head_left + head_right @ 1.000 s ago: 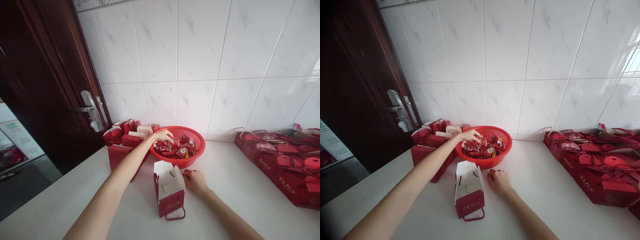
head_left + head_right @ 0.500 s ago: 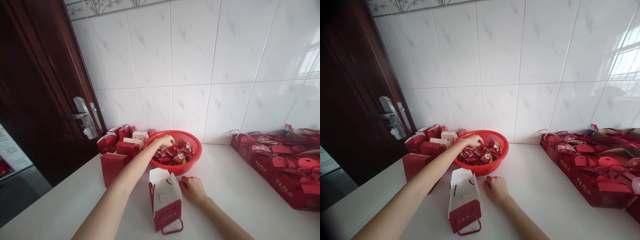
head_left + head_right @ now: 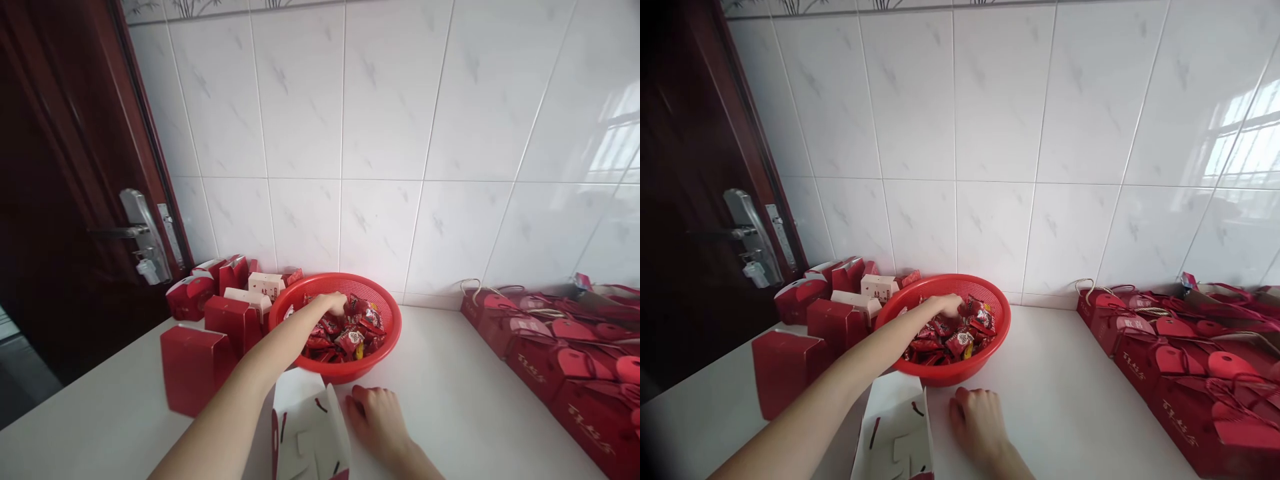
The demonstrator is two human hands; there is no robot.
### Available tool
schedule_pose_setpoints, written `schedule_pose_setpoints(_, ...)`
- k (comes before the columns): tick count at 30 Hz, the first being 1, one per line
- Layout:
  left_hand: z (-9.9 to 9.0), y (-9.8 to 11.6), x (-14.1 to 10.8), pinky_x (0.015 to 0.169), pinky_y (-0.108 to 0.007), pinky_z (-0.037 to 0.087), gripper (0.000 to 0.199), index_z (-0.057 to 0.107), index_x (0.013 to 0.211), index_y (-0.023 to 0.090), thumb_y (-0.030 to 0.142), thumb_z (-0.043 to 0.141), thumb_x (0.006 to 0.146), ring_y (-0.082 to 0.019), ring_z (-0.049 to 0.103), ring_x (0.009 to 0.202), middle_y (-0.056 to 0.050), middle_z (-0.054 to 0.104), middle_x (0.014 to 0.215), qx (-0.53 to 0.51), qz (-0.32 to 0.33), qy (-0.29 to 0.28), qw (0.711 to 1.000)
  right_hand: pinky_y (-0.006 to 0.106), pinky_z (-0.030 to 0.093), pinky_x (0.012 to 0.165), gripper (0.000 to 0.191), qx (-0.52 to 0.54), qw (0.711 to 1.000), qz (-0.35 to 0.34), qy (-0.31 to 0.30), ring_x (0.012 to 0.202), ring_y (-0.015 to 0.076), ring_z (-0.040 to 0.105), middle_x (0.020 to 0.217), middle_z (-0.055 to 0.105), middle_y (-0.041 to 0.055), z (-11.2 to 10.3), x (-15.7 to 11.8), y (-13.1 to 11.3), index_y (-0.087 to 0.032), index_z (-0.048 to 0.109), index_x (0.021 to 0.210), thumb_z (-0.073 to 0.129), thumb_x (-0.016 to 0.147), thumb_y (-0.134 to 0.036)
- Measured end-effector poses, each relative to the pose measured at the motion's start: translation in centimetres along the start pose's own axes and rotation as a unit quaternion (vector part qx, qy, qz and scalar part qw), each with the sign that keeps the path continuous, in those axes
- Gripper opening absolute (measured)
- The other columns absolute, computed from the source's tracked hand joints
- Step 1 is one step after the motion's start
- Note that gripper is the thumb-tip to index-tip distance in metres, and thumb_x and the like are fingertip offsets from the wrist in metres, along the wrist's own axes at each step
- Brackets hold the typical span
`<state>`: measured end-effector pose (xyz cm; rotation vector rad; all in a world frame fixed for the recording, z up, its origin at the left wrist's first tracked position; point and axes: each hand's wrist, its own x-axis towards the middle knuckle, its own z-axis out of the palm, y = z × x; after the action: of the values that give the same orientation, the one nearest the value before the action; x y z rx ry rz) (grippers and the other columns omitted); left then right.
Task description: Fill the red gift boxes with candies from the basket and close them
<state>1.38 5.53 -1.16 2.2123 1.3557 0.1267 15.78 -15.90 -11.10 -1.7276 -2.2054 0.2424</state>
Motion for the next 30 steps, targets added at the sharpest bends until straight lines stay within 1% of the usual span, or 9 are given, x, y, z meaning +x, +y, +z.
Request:
schedule_pose_setpoints(2,-0.1,-0.7,-0.3,0.084,-0.034,0.056,0.025,0.072,0.106,0.021,0.041,0.069,0.092,-0.024,0.067,0.099,-0.005,0.071,0.111,-0.011,-0.006,-0.006,1.0,0.031,0.02,0.058,0.028,0.005,1.0,0.0,0.001,0.068,0.0179,0.069,0.076,0.078,0.007,0.0,-0.1,0.1,-0.021,0.07,0.075,0.052,0.095,-0.02)
schedule_pose_setpoints(5,-1.0,-0.8,-0.1,0.07,-0.027,0.049,0.021,0.073,0.078,0.021,0.034,0.085,0.067,-0.022,0.065,0.081,0.0,0.071,0.076,-0.022,-0.004,-0.018,1.0,0.03,0.019,0.057,0.028,0.011,1.0,0.004,0.007,0.065,0.0172,0.067,0.073,0.076,0.0061,-0.2,-0.2,0.1,-0.021,0.068,0.072,0.052,0.095,-0.021)
schedule_pose_setpoints(7,-2.1,-0.4,0.3,0.065,-0.027,0.046,0.022,0.071,0.07,0.021,0.028,0.086,0.055,-0.02,0.062,0.073,0.002,0.067,0.065,-0.03,0.005,-0.024,0.999,0.03,0.019,0.057,0.028,0.017,1.0,0.007,0.015,0.062,0.0162,0.064,0.07,0.075,0.0052,-0.2,-0.2,0.1,-0.021,0.065,0.069,0.052,0.094,-0.021)
schedule_pose_setpoints(9,-3.1,0.0,0.3,0.063,-0.027,0.043,0.019,0.071,0.066,0.02,0.024,0.084,0.053,-0.019,0.059,0.069,0.002,0.065,0.062,-0.039,0.017,-0.023,0.999,0.03,0.019,0.056,0.029,0.028,0.999,0.007,0.026,0.058,0.0149,0.06,0.067,0.072,0.004,-0.2,-0.2,0.2,-0.021,0.062,0.065,0.053,0.093,-0.02)
schedule_pose_setpoints(12,-4.1,0.3,-0.5,0.063,-0.026,0.042,0.013,0.073,0.069,0.019,0.024,0.078,0.058,-0.016,0.058,0.068,0.002,0.068,0.069,-0.068,0.041,-0.011,0.997,0.029,0.02,0.056,0.031,0.065,0.997,0.005,0.049,0.054,0.013,0.05,0.059,0.063,0.0017,0.1,-0.1,0.5,-0.02,0.053,0.06,0.053,0.091,-0.02)
schedule_pose_setpoints(15,-4.2,0.5,-2.2,0.066,-0.025,0.043,0.016,0.075,0.079,0.019,0.027,0.075,0.065,-0.014,0.059,0.071,0.001,0.072,0.079,-0.104,0.062,0.01,0.993,0.027,0.024,0.054,0.036,0.169,0.982,-0.008,0.087,0.051,0.0116,0.036,0.053,0.047,-0.0017,0.0,0.1,0.9,-0.021,0.042,0.058,0.048,0.092,-0.029)
schedule_pose_setpoints(20,-3.9,1.4,-5.2,0.077,-0.026,0.046,0.027,0.078,0.094,0.018,0.038,0.073,0.076,-0.016,0.063,0.085,-0.002,0.075,0.09,-0.17,0.09,0.031,0.981,0.025,0.027,0.049,0.05,0.352,0.903,-0.009,0.247,0.053,0.0112,0.024,0.056,0.025,-0.0054,-2.7,0.5,0.8,-0.025,0.027,0.061,0.041,0.092,-0.061)
schedule_pose_setpoints(25,-3.8,2.8,-7.2,0.093,-0.032,0.048,0.039,0.077,0.107,0.018,0.036,0.081,0.073,-0.021,0.066,0.104,-0.007,0.077,0.104,-0.267,0.148,0.034,0.952,0.025,0.029,0.046,0.052,0.358,0.885,-0.029,0.298,0.05,0.0103,0.025,0.053,0.025,-0.0055,-4.9,0.9,0.3,-0.025,0.025,0.057,0.053,0.086,-0.058)
schedule_pose_setpoints(30,-3.0,3.8,-7.5,0.105,-0.036,0.045,0.047,0.075,0.115,0.019,0.027,0.087,0.07,-0.023,0.064,0.117,-0.008,0.076,0.116,-0.279,0.186,0.087,0.938,0.026,0.037,0.048,0.044,0.357,0.862,-0.044,0.356,0.05,0.0122,0.037,0.053,0.04,-0.0038,-6.7,1.6,-0.3,-0.024,0.041,0.06,0.054,0.087,-0.056)
